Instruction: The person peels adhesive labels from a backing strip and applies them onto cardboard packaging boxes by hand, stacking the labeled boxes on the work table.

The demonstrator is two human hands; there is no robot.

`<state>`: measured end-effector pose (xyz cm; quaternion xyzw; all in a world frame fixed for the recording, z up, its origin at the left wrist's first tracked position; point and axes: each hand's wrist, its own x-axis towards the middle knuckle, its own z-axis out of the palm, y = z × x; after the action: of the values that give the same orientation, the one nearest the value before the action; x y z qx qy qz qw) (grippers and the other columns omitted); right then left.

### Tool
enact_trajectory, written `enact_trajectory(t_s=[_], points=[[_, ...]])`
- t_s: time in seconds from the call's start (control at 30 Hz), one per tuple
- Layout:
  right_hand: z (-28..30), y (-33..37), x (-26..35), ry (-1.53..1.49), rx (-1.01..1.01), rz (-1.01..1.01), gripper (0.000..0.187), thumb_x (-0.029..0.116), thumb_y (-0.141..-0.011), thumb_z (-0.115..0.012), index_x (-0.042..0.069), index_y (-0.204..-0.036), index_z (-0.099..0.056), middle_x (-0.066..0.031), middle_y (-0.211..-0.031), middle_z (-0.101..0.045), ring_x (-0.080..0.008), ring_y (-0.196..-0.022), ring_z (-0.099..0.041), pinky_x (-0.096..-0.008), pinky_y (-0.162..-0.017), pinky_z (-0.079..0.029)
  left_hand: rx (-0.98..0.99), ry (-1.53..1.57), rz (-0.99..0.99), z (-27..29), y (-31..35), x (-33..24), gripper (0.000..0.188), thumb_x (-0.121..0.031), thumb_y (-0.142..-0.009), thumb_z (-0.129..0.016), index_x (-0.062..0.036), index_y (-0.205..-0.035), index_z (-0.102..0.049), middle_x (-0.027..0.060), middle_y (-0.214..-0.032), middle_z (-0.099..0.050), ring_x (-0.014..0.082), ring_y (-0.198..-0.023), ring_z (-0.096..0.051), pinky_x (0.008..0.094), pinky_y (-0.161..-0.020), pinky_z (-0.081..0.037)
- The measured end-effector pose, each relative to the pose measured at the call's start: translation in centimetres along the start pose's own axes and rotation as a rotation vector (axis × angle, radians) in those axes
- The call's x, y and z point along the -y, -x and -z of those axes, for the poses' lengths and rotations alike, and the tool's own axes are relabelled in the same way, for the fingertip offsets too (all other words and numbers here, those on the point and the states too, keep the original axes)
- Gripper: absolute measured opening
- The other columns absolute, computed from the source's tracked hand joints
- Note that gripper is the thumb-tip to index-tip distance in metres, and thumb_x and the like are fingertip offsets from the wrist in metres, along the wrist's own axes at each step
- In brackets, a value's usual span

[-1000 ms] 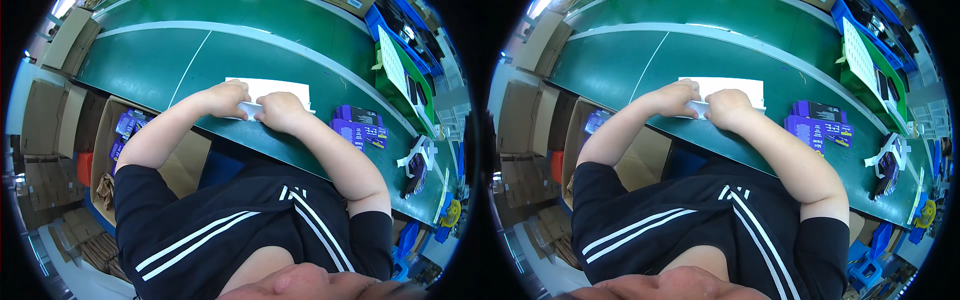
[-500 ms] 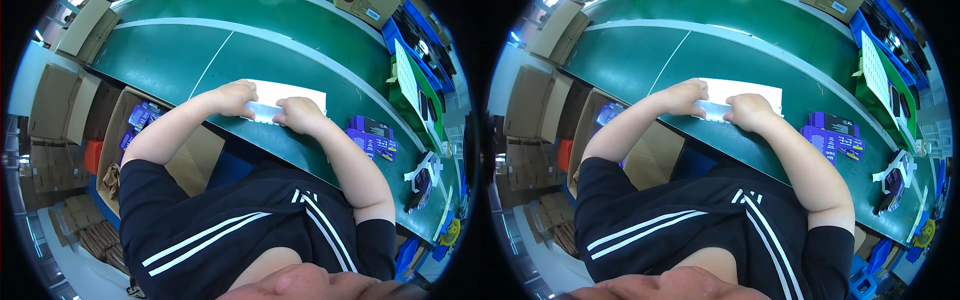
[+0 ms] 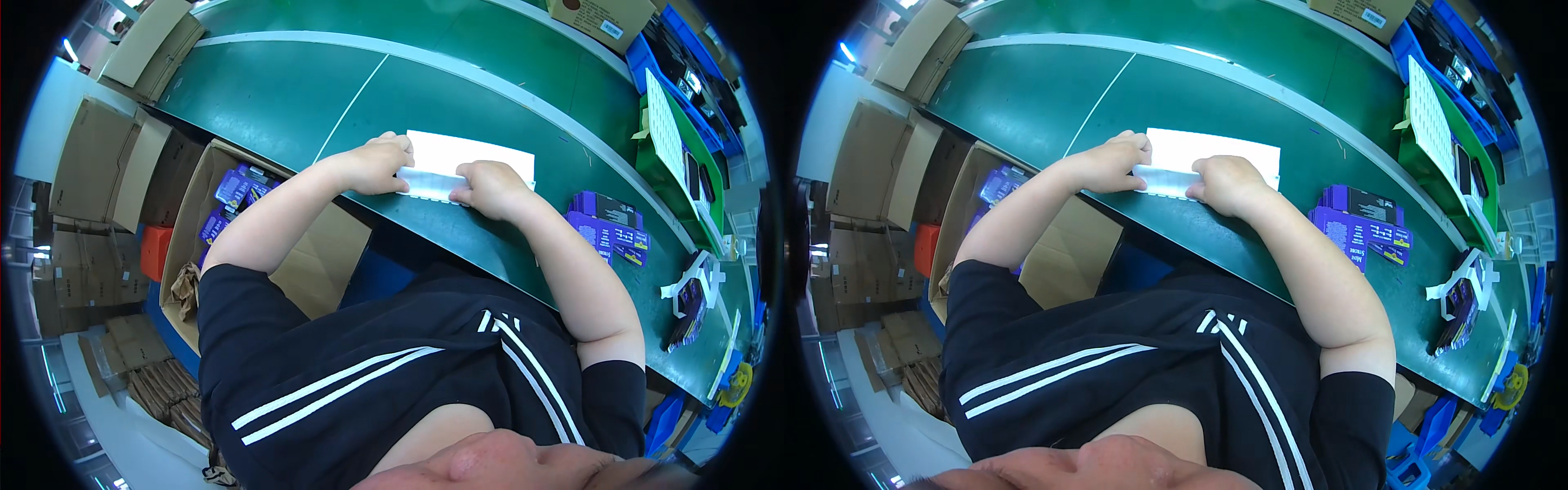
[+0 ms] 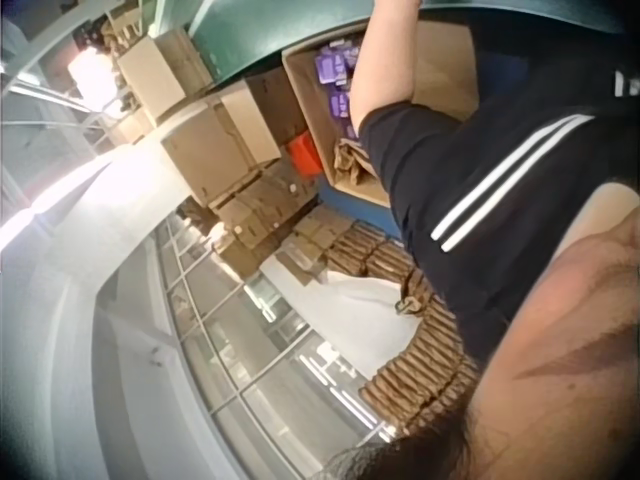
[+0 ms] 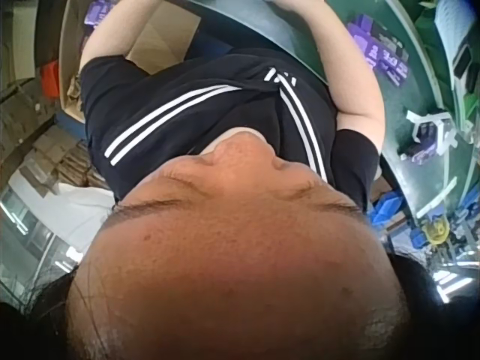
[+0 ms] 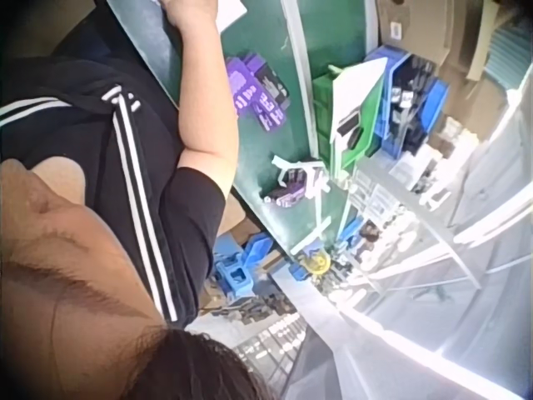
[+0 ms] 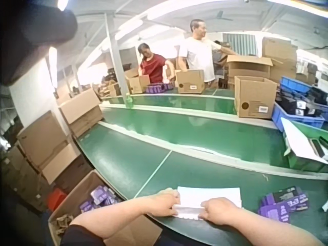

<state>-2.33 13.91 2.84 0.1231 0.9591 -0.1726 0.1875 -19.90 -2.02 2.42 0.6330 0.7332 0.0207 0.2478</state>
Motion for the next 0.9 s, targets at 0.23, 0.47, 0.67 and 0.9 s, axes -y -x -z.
enact_trajectory(t_s=[0.23,0.47,0.67,0.9], points=[[0.6,0.0,0.1,-0.042,0.028,-0.029,0.029,0.028,-0.093,-0.067,0.004,-0.108,-0.070,-0.0140,-0.099,-0.072,-0.0300,-0.091,-0.068,-0.0391,-0.088,-0.052,-0.081,-0.060,-0.001,-0.9,-0.1,0.2,0.023,-0.015,-0.084,-0.073,-0.0008,-0.098,-0.063,0.0125,-0.117,-0.059,0.0291,-0.111,-0.053,0.0369,-0.099,-0.044],[2.3,2.9,-1.8,-0.545,-0.155,0.107,0.027,0.020,-0.092,-0.066,0.003,-0.114,-0.065,-0.0161,-0.102,-0.069,-0.0250,-0.090,-0.067,-0.0354,-0.083,-0.053,-0.570,0.379,-0.203,-0.6,3.1,0.0,0.051,-0.013,-0.082,-0.073,-0.0018,-0.128,-0.057,0.0128,-0.118,-0.063,0.0294,-0.092,-0.061,0.0372,-0.087,-0.049],[5.2,9.3,-0.4,-1.095,-0.165,0.331,0.025,0.018,-0.094,-0.064,0.001,-0.112,-0.062,-0.0177,-0.100,-0.067,-0.0206,-0.088,-0.066,-0.0288,-0.077,-0.053,-0.746,0.200,-0.352,2.7,9.6,-5.0,0.047,-0.004,-0.070,-0.079,-0.0064,-0.116,-0.068,0.0115,-0.113,-0.060,0.0224,-0.088,-0.057,0.0353,-0.081,-0.047],[5.0,10.0,-6.7,-0.740,0.449,-0.066,0.028,0.023,-0.099,-0.057,-0.002,-0.112,-0.062,-0.0197,-0.089,-0.069,-0.0260,-0.079,-0.070,-0.0398,-0.070,-0.058,-1.071,0.406,-0.270,3.5,16.0,-4.1,0.014,-0.003,-0.075,-0.073,-0.0070,-0.088,-0.073,0.0167,-0.131,-0.055,0.0279,-0.114,-0.052,0.0399,-0.101,-0.038]])
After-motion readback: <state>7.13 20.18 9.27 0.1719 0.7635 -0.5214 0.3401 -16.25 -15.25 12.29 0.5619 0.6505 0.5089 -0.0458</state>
